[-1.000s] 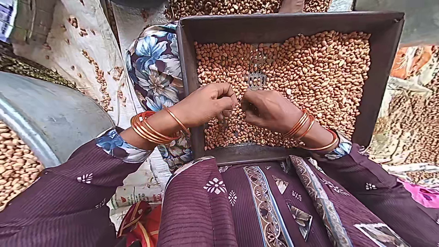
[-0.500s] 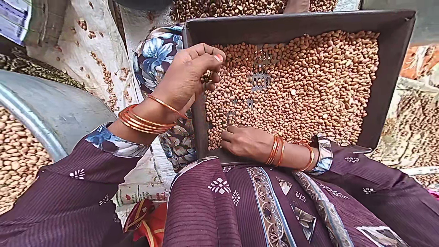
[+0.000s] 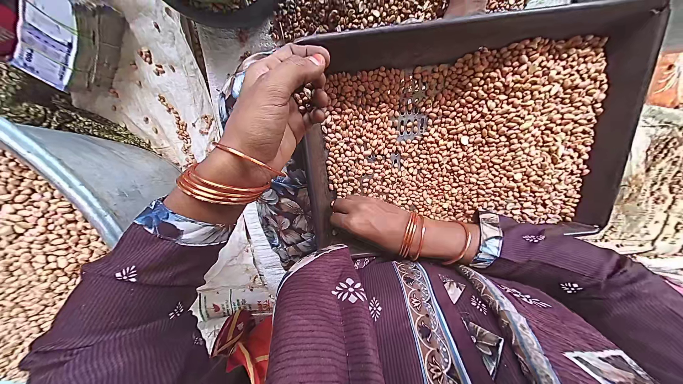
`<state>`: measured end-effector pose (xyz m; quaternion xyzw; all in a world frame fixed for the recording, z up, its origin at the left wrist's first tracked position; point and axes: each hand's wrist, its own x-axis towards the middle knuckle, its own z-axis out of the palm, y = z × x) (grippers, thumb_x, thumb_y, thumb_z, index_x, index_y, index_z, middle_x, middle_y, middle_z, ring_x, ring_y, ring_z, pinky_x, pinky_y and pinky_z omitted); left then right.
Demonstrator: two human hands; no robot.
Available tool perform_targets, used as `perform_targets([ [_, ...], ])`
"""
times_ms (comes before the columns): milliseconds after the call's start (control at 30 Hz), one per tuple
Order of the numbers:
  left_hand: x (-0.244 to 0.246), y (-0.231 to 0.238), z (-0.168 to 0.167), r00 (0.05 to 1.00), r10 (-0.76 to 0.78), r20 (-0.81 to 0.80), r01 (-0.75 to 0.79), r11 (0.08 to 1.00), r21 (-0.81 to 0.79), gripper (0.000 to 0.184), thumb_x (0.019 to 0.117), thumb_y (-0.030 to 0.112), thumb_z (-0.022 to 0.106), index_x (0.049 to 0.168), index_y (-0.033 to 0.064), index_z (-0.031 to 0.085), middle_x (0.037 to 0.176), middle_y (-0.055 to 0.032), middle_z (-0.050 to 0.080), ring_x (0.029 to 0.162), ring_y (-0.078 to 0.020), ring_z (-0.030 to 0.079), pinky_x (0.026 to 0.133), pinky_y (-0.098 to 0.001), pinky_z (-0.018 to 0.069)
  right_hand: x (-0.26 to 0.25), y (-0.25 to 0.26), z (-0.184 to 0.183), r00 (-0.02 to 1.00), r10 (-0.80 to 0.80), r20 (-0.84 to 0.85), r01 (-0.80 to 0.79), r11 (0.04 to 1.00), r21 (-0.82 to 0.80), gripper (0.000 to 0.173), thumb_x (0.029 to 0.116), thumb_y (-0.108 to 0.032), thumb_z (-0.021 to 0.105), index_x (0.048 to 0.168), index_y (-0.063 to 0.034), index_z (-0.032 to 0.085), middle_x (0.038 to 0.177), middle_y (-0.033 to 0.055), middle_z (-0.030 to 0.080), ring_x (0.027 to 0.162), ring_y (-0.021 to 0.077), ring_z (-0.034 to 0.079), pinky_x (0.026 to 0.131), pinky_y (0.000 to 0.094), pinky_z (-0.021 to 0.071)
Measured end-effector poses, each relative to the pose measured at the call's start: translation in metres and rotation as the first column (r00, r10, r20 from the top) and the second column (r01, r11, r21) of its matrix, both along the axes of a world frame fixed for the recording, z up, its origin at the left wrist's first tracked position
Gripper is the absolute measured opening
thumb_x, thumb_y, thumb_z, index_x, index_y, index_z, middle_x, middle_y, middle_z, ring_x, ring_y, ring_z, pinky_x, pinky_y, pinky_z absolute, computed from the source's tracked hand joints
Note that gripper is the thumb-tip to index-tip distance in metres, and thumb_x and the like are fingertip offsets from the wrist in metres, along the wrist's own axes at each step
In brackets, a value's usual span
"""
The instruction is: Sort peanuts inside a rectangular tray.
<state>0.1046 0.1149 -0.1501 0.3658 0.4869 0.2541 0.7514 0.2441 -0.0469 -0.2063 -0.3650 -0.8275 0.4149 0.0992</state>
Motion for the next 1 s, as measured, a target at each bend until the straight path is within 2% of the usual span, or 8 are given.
perform_targets([
  [233,-0.003,0.004,-0.001,0.999,0.033,-0.029,-0.033,0.999,-0.008,0.018,0.1091,0.017,0.042,0.104,0.0188,0.06,0.086,0.0058,0.062,0.075,-0.0055,0.063,0.069,-0.0192,0.0555,-0.001,0.006,0.018,0.99,0.004,0.14,-0.002,1.0,-0.013,0.011,0.0977,0.0,0.06,0.102,0.0021,0.07,0.094,0.0188,0.068,0.089,0.0332,0.071,0.073,0.0415,0.0586],
  [433,0.01,-0.037,-0.019,0.907,-0.421,-0.029,0.422,0.907,0.018,0.034,0.1105,0.022,0.032,0.109,0.0113,0.064,0.096,0.0041,0.068,0.088,-0.0045,0.067,0.077,-0.022,0.0572,0.015,0.018,0.067,0.888,-0.427,0.172,0.288,0.808,0.514,0.013,0.0983,0.001,0.054,0.099,0.003,0.067,0.085,0.0165,0.061,0.072,0.0297,0.064,0.053,0.033,0.0506],
  [500,0.018,-0.056,-0.02,0.905,-0.425,0.017,0.423,0.894,-0.15,0.046,0.1131,0.031,0.026,0.1,0.0117,0.066,0.082,0.004,0.068,0.075,-0.0019,0.066,0.067,-0.0183,0.0546,0.017,0.017,0.077,0.889,-0.431,0.157,0.294,0.798,0.526,0.015,0.0992,0.0,0.053,0.1,0.0019,0.068,0.091,0.0178,0.065,0.075,0.0307,0.068,0.055,0.0333,0.0536],
  [633,0.024,-0.068,-0.02,0.93,-0.338,0.142,0.365,0.816,-0.448,0.039,0.1125,0.026,0.032,0.097,0.0126,0.065,0.084,0.0001,0.069,0.076,-0.0087,0.07,0.072,-0.0251,0.0603,0.052,0.024,0.09,0.877,-0.463,0.129,0.376,0.828,0.415,0.015,0.1011,-0.01,0.059,0.104,-0.0033,0.072,0.102,0.0171,0.07,0.075,0.0284,0.07,0.056,0.0367,0.0564],
  [733,0.021,-0.058,-0.022,0.943,-0.311,0.116,0.331,0.855,-0.4,0.036,0.1115,0.021,0.036,0.094,0.0119,0.066,0.082,0.0011,0.064,0.07,-0.007,0.064,0.063,-0.0203,0.0561,0.104,0.037,0.091,0.644,-0.642,0.416,0.51,0.766,0.392,0.026,0.1067,-0.021,0.053,0.108,-0.0024,0.071,0.095,0.0192,0.07,0.076,0.0367,0.07,0.061,0.0501,0.0541],
  [833,0.018,-0.042,-0.014,0.972,-0.21,0.102,0.232,0.917,-0.324,0.037,0.1115,0.021,0.034,0.092,0.0131,0.064,0.081,0.0018,0.063,0.07,-0.0057,0.062,0.062,-0.0183,0.054,0.12,0.046,0.063,0.353,-0.469,0.809,0.675,0.727,0.127,0.047,0.1099,-0.037,0.047,0.131,0.0041,0.051,0.118,0.0309,0.061,0.094,0.0492,0.068,0.076,0.0624,0.0541],
  [933,0.015,-0.028,-0.007,0.983,-0.158,0.098,0.178,0.952,-0.25,0.038,0.1117,0.021,0.033,0.091,0.0155,0.064,0.082,0.0033,0.063,0.071,-0.0049,0.062,0.064,-0.0177,0.0542,0.1,0.029,0.039,0.609,-0.564,0.558,0.643,0.763,0.068,0.052,0.1061,-0.019,0.054,0.152,-0.0003,0.039,0.13,0.0248,0.054,0.08,0.0338,0.069,0.066,0.0474,0.0575],
  [1000,0.012,-0.023,-0.005,0.987,-0.135,0.089,0.152,0.965,-0.215,0.038,0.112,0.021,0.032,0.091,0.0165,0.063,0.081,0.0044,0.062,0.071,-0.0043,0.062,0.066,-0.0173,0.0544,0.098,0.03,0.032,0.797,-0.559,0.23,0.571,0.821,0.015,0.052,0.1039,-0.013,0.048,0.155,-0.0064,0.039,0.141,0.0174,0.054,0.098,0.0215,0.068,0.081,0.037,0.0592],
])
